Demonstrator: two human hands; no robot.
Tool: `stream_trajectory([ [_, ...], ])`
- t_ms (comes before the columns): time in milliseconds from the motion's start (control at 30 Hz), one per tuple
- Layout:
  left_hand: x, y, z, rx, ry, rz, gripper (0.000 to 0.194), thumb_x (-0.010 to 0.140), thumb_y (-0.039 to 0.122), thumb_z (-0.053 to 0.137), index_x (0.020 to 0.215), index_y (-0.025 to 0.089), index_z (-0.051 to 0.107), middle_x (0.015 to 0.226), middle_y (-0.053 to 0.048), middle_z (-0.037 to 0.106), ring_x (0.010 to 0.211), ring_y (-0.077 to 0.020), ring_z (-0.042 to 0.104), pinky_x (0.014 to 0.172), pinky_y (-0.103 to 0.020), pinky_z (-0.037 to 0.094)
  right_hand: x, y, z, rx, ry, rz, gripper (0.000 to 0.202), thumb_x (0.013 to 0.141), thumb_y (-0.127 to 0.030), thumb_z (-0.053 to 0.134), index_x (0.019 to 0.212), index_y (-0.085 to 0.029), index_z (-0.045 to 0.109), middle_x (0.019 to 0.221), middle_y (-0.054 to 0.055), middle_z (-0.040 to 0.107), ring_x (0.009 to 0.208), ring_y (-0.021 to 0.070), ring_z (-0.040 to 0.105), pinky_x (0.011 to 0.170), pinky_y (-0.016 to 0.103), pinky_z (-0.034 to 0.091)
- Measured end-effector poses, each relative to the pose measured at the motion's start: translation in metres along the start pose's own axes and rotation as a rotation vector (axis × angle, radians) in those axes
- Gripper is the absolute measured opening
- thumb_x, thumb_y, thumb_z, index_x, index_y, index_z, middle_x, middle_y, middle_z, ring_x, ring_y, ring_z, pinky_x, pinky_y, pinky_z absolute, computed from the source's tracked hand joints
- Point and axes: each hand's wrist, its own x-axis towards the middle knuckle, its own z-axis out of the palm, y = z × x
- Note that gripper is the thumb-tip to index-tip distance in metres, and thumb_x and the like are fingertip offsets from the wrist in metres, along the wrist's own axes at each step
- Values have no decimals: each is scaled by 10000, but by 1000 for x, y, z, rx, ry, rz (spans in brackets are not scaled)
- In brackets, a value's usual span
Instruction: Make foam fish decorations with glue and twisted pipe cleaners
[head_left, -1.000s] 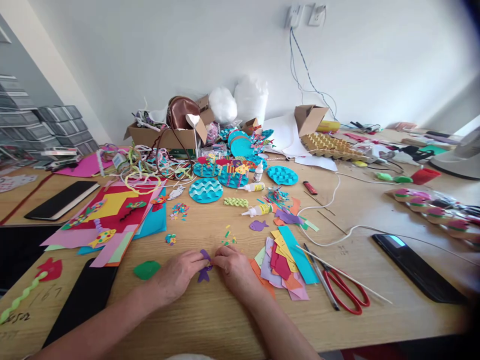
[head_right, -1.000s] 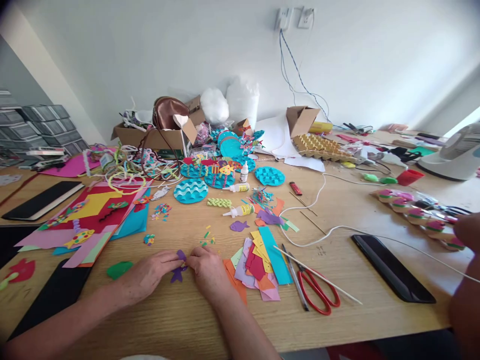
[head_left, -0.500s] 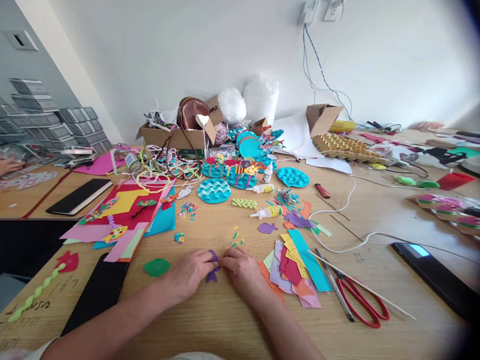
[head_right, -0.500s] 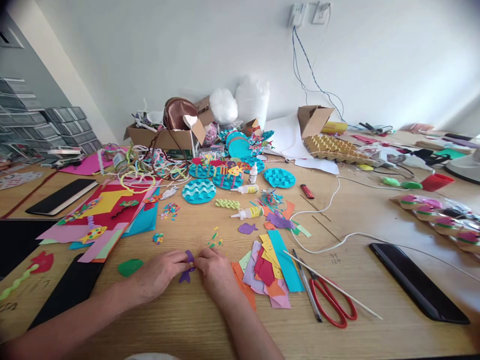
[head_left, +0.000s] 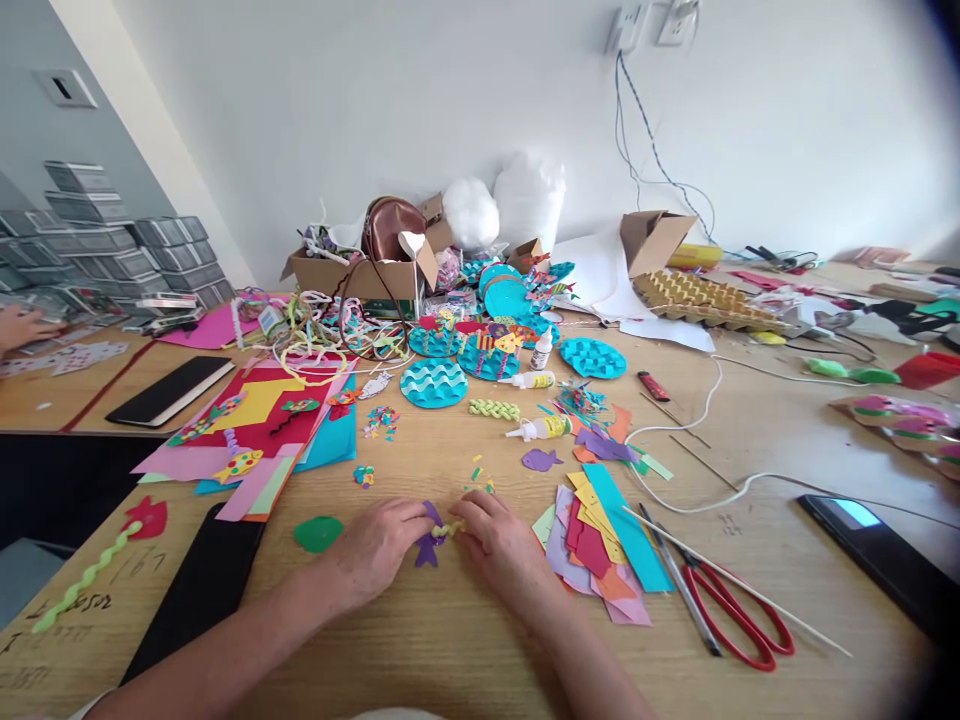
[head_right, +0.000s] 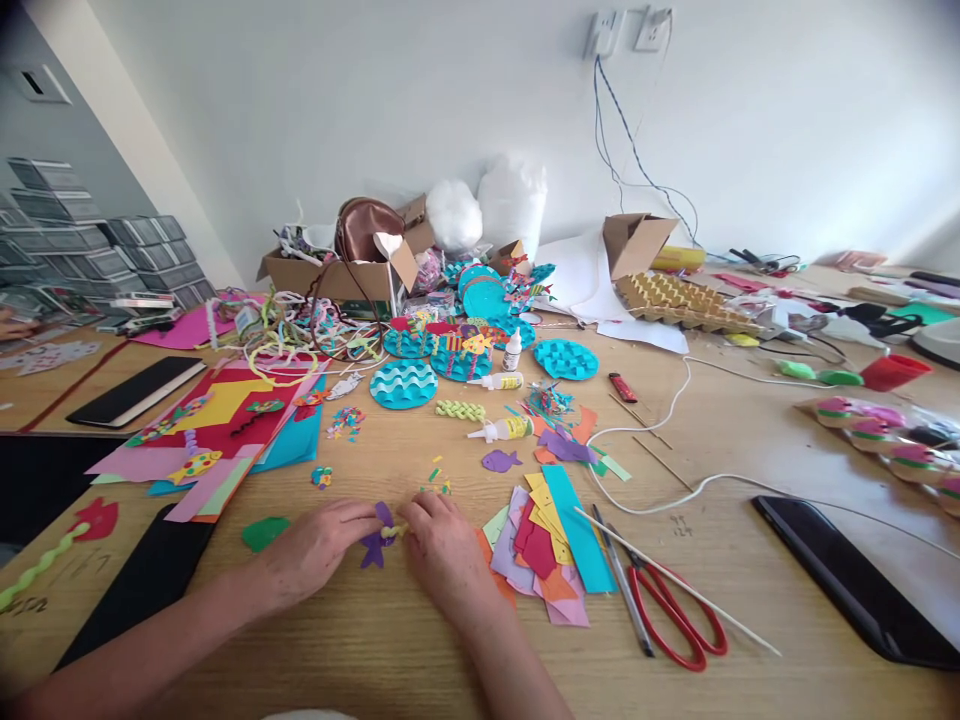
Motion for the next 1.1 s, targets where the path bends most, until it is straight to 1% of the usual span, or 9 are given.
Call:
stream_trajectory([
  [100, -4, -6, -8, -11, 42, -52, 433, 839, 35, 310, 1080, 199, 629, 1079, -58, 648, 1000, -180, 579, 888, -308, 454, -6, 1, -9, -8, -25, 47, 335, 797, -100, 527, 1110, -200, 592, 1138, 81, 599, 1037, 212, 553, 881, 309, 427],
  [233, -9, -18, -12, -124, 118, -139, 400, 824, 74, 343, 1036, 200, 658, 1044, -63, 672, 991, -179, 599, 888, -304, 456, -11, 3, -15, -9, -56, 149, 395, 771, -110, 567, 1154, -206, 560, 1175, 86, 584, 1072, 233, 546, 891, 321, 418],
  [367, -8, -20, -11, -283, 121, -320, 333, 795, 131, 424, 985, 217, 683, 1038, -50, 689, 976, -204, 611, 915, -328, 440, -11, 3, -13, 10, -63, 203, 357, 776, -80, 520, 1105, -207, 577, 1117, 72, 609, 1031, 222, 573, 825, 286, 429],
  [433, -9, -17, -9, -440, 102, -431, 302, 768, 151, 474, 982, 213, 679, 1040, -52, 688, 965, -217, 614, 900, -337, 447, -11, 2, -11, 29, -40, 214, 319, 793, -65, 484, 1061, -202, 590, 1076, 66, 623, 993, 206, 589, 789, 264, 428],
  [567, -16, -8, -9, -961, 142, -640, 321, 763, 218, 546, 1075, 171, 605, 1115, -98, 638, 979, -220, 608, 835, -318, 475, -12, -1, -8, 41, -1, 202, 247, 831, -64, 454, 963, -198, 613, 998, 57, 636, 920, 188, 607, 740, 242, 420],
  [700, -26, 2, -12, -1345, 200, -762, 398, 750, 281, 639, 1124, 184, 547, 1165, -105, 600, 1044, -206, 577, 866, -294, 447, -14, -3, -8, 44, 49, 167, 200, 855, -86, 460, 918, -190, 619, 931, 53, 638, 865, 181, 610, 713, 240, 419],
  [867, -27, 6, -15, -1469, 218, -821, 426, 733, 280, 686, 1127, 196, 547, 1173, -99, 596, 1044, -198, 573, 819, -272, 447, -15, 0, -5, 126, 184, 137, 164, 848, -107, 479, 872, -197, 614, 865, 40, 643, 799, 166, 610, 680, 233, 425],
  [967, -23, 6, -15, -1502, 257, -818, 414, 744, 301, 682, 1124, 198, 551, 1155, -96, 610, 1028, -195, 582, 822, -276, 445, -16, 3, -5, 204, 269, 132, 151, 818, -106, 492, 838, -196, 612, 810, 28, 646, 751, 158, 603, 650, 235, 428],
  [1100, -24, 7, -19, -1561, 246, -761, 438, 745, 342, 678, 1134, 189, 547, 1129, -105, 624, 1002, -202, 591, 842, -300, 437, -17, 1, -13, 275, 322, 137, 148, 779, -127, 497, 806, -198, 624, 739, 17, 640, 668, 145, 587, 585, 227, 428],
])
